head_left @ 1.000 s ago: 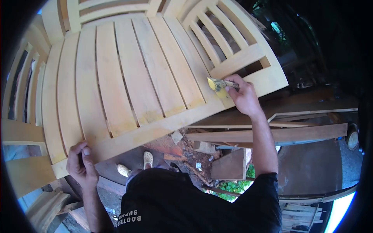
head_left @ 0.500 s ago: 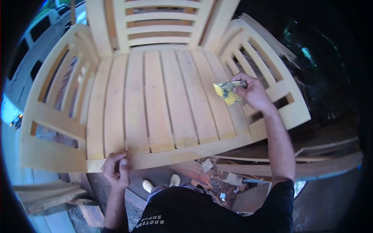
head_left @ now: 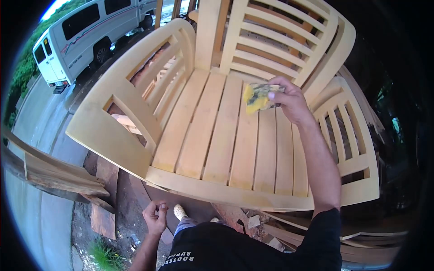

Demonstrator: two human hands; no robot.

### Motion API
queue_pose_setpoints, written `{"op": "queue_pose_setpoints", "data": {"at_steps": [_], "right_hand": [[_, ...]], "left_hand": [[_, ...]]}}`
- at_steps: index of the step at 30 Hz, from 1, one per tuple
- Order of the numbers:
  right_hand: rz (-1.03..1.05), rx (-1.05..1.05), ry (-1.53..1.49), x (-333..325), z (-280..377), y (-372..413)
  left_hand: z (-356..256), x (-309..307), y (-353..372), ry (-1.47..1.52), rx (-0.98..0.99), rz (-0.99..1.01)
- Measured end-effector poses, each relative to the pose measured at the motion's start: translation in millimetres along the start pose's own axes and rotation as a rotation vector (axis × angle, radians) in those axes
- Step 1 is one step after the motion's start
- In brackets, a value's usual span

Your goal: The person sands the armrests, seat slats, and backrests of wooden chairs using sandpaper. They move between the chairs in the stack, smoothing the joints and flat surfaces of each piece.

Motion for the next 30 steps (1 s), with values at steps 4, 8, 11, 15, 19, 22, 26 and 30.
{"op": "queue_pose_setpoints", "data": {"at_steps": [4, 8, 11, 15, 19, 22, 26, 30], "right_hand": [[-0.010, -0.186, -0.609, -8.2, -18.6, -29.7], [0.022, -0.180, -0.732, 6.7, -22.7, -37.0], [0.004, -0.130, -0.703, 19.1, -39.7, -33.5], [-0.053, -0.026, -0.655, 19.6, -81.0, -21.3], [-0.114, 0.120, -0.508, 1.5, -145.1, -3.5], [-0.197, 0.112, -0.459, -0.5, -153.0, 7.2], [-0.218, 0.118, -0.406, -0.5, -156.9, 14.2], [-0.263, 0.125, -0.406, -2.8, -165.1, 18.2]], "left_hand": [[114.4, -16.9, 20.1, -0.264, -0.269, 0.120], [234.6, -33.4, 42.2, -0.545, -0.438, 0.351], [287.9, -51.6, 58.6, -0.784, -0.537, 0.599], [440.8, -89.8, 100.3, -0.599, -0.843, 0.581], [421.1, -114.2, 105.9, -0.477, -1.068, 0.572], [430.0, -123.3, 108.1, -0.454, -1.129, 0.535], [443.5, -116.9, 108.4, -0.386, -1.098, 0.599], [441.4, -107.2, 92.1, -0.413, -1.030, 0.559]]}}
Point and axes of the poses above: each hand's wrist, its own y-axis away from the middle knuckle, its own x-axis out of the palm, z = x × y, the point moved 9 cm from there along -y, towards the middle knuckle, and after that the axes turned 9 degrees about -y, right-handed, at the moved point
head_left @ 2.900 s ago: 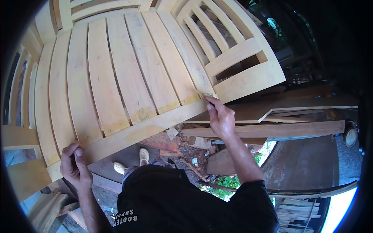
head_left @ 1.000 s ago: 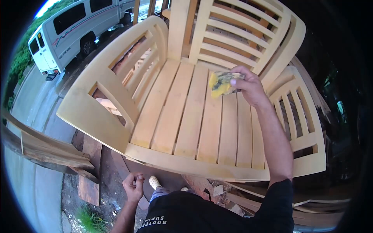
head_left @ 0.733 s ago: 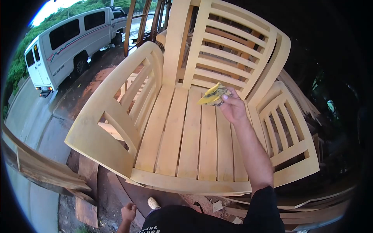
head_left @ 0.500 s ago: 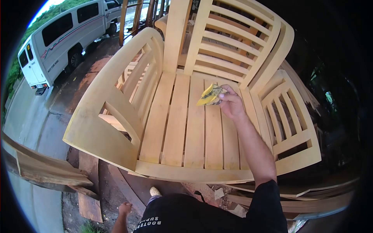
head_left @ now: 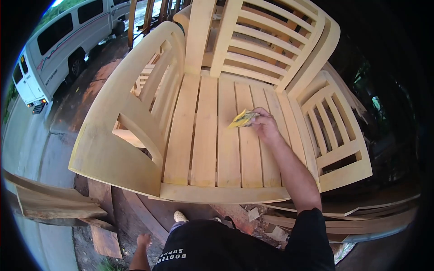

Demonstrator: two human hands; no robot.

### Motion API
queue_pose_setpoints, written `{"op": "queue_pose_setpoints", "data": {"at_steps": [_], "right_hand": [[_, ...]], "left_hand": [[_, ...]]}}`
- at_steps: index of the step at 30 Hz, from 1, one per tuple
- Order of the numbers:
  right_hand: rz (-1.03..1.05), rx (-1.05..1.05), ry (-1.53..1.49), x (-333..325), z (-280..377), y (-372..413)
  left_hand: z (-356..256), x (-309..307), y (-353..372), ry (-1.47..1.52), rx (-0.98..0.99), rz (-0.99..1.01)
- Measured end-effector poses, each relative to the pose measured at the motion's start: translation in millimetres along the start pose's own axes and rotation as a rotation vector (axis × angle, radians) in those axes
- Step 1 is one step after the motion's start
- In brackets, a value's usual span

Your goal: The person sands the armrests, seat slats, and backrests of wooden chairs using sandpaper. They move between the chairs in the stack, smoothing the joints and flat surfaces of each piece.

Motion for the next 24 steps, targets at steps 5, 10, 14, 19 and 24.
{"op": "queue_pose_setpoints", "data": {"at_steps": [5, 10, 14, 19, 24], "right_hand": [[-0.011, 0.005, -0.012, -4.4, -7.0, 2.5], [-0.050, 0.007, -0.018, -10.3, -6.0, 1.5], [-0.039, 0.018, 0.046, -14.5, -9.7, 1.3], [-0.006, 0.052, 0.162, -9.1, -13.2, -1.0], [-0.055, 0.034, 0.176, -0.7, -8.0, -0.4]], "left_hand": [[-30.1, -7.9, 15.7, 0.039, 0.024, -0.024], [-29.8, -11.2, 25.3, 0.044, -0.023, 0.010], [-18.2, -12.3, 27.4, -0.009, -0.036, 0.008], [-7.0, -6.1, 28.5, 0.077, -0.055, 0.059], [-6.3, -3.1, 19.5, 0.015, -0.030, 0.032]]}}
Point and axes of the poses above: each hand's wrist, its own y-axis away from the middle knuckle, its own x-axis out of the palm, z = x × y, the point moved 9 cm from there along -y, towards the middle knuckle, and after that the axes turned 9 degrees about -y, right-handed, at the moved point
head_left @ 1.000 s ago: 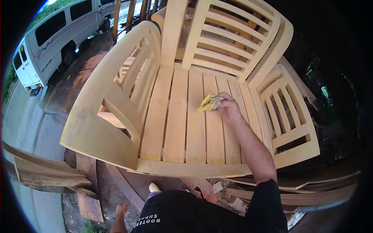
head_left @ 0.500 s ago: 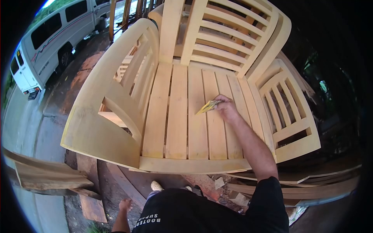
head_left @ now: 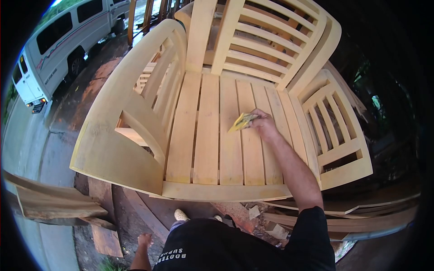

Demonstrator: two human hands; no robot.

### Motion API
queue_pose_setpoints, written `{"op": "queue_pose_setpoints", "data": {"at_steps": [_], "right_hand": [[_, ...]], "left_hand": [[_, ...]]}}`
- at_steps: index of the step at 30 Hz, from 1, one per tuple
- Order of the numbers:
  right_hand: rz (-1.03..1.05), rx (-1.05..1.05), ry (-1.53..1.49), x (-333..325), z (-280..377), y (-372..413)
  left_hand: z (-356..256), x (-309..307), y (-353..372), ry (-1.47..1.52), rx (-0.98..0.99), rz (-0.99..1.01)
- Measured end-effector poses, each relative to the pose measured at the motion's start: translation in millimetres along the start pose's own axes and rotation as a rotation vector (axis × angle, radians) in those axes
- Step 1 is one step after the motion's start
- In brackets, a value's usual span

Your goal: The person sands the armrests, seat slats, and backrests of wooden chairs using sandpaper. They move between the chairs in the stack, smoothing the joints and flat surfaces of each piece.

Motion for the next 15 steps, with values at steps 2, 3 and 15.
{"op": "queue_pose_setpoints", "data": {"at_steps": [2, 3, 15], "right_hand": [[-0.004, -0.002, 0.005, -2.2, -1.3, -0.7], [-0.022, -0.023, -0.049, 2.1, 5.9, 0.8], [0.011, -0.035, 0.112, -5.4, 13.9, -10.9]], "left_hand": [[2.6, 1.1, -3.7, 0.040, -0.022, 0.003], [2.8, 2.4, -5.4, 0.061, -0.033, 0.005], [6.0, -2.3, -26.1, 0.040, -0.029, 0.011]]}}
Point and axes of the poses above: each hand's wrist, its own y-axis away from the middle knuckle, its own x-axis out of the palm, z = x × y, the point moved 9 cm from there along -y, towards the middle knuckle, and after that the axes turned 9 degrees about -y, right-handed, at the moved point
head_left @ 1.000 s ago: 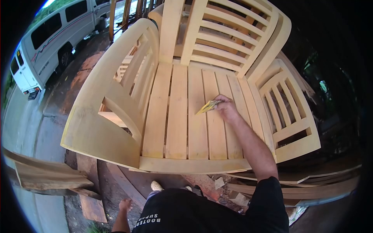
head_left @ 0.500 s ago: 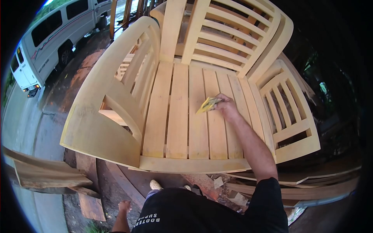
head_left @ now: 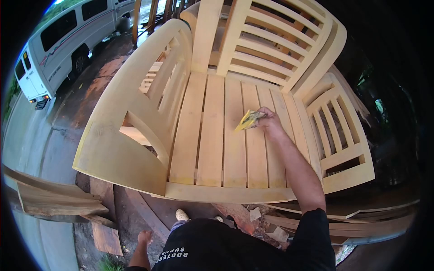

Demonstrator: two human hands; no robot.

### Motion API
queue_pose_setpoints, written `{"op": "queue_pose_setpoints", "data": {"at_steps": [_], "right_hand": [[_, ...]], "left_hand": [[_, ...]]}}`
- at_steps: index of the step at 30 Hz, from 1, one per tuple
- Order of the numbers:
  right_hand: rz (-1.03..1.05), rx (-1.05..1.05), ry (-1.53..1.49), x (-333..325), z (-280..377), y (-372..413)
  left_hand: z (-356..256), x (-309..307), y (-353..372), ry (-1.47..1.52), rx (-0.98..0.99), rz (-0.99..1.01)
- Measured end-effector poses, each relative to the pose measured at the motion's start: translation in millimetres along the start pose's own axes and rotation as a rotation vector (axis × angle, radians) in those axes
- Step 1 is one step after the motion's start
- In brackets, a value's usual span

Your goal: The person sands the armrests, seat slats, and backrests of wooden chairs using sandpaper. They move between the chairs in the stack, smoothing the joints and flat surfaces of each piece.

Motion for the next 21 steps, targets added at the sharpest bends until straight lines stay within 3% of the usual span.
{"op": "queue_pose_setpoints", "data": {"at_steps": [3, 9, 15, 21], "right_hand": [[0.065, -0.078, 0.108, 31.7, 38.4, -5.2], [0.250, -0.360, 0.855, 144.9, 96.2, -25.8], [0.598, -0.639, 0.988, 240.1, 83.4, -56.0], [0.801, -0.741, 1.086, 274.0, 43.7, -76.9]], "left_hand": [[-4.6, -1.8, -18.5, -0.353, 0.256, -0.071], [-19.2, -8.0, 8.7, -0.280, 0.037, -0.081], [-9.2, 3.7, 18.3, 0.000, 0.024, -0.030], [34.9, 9.8, 37.9, 0.104, -0.084, -0.082]]}}
Point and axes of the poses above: each hand's wrist, its own y-axis away from the middle knuckle, its own x-axis out of the palm, z = x × y, the point moved 9 cm from there along -y, towards the middle knuckle, and after that the axes turned 9 degrees about -y, right-handed, at the moved point
